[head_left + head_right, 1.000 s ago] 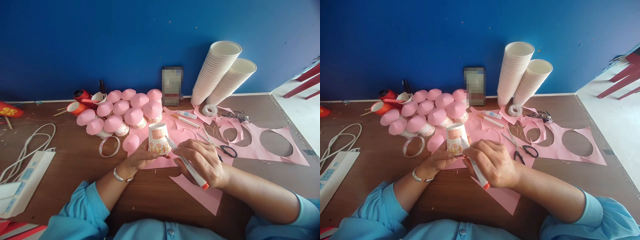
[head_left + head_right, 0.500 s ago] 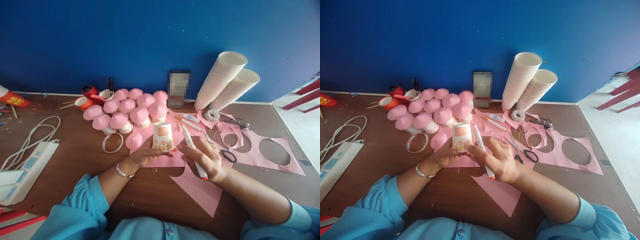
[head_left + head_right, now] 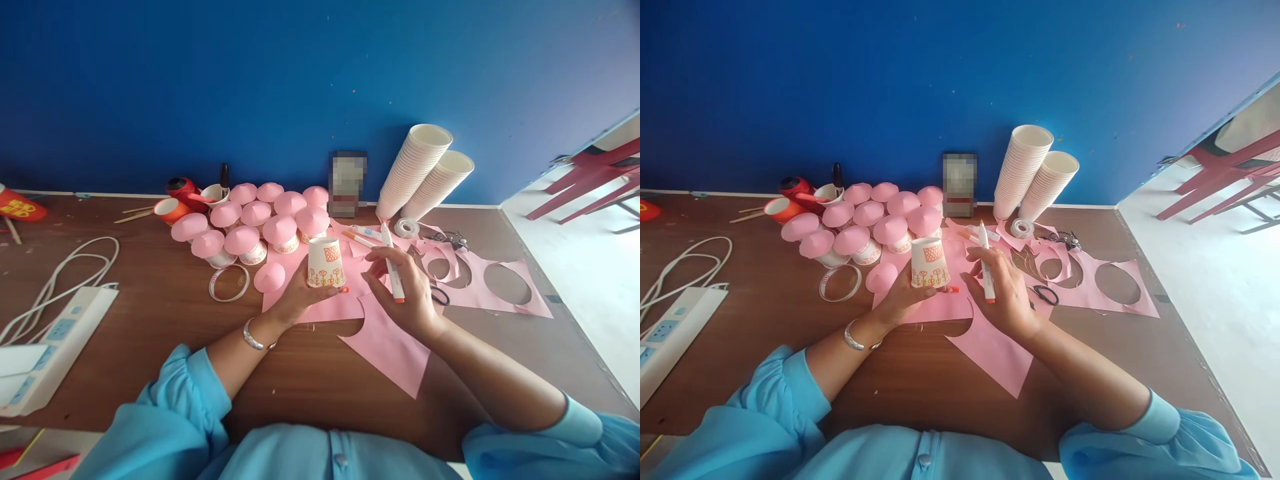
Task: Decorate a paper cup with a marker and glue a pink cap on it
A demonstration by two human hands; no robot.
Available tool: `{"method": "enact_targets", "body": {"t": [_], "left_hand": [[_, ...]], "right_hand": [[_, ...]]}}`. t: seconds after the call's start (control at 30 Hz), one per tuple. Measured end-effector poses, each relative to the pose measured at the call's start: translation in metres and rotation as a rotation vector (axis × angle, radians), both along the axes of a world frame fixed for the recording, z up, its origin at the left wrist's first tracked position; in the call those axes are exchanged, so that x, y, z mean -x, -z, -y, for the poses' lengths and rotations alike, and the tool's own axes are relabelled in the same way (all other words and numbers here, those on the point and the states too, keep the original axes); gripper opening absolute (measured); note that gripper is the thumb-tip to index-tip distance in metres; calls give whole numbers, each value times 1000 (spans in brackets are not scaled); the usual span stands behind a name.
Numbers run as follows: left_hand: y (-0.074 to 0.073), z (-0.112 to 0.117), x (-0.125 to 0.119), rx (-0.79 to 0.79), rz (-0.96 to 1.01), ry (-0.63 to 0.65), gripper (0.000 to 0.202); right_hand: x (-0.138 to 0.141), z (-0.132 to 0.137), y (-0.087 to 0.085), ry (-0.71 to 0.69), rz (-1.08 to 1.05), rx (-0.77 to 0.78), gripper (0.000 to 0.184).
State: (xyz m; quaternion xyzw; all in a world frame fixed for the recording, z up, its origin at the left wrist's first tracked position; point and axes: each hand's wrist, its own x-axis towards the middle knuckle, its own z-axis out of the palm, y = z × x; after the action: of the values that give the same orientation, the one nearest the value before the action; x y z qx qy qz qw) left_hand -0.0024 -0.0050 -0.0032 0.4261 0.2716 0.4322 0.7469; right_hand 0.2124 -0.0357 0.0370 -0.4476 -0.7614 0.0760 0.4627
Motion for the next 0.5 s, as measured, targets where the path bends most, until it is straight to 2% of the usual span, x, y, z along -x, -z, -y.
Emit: {"method": "enact_targets", "body": {"t": [0.17,0.3,0.4,0.5], "left_hand": [[-8,3,-2,-22,-16,-18,56],[-15,7,-5,-22,-29,-70,48],[-16,8,-7,-55,-55,-78,50],[-16,8,-8,-149,-138,-151,54]], "right_hand": [[17,20,10,36,-65,110,42],[32,27,16,49,-57,94,49],[40,27,20,56,-58,74,53],[46,25,22,74,-73,111,51]]}}
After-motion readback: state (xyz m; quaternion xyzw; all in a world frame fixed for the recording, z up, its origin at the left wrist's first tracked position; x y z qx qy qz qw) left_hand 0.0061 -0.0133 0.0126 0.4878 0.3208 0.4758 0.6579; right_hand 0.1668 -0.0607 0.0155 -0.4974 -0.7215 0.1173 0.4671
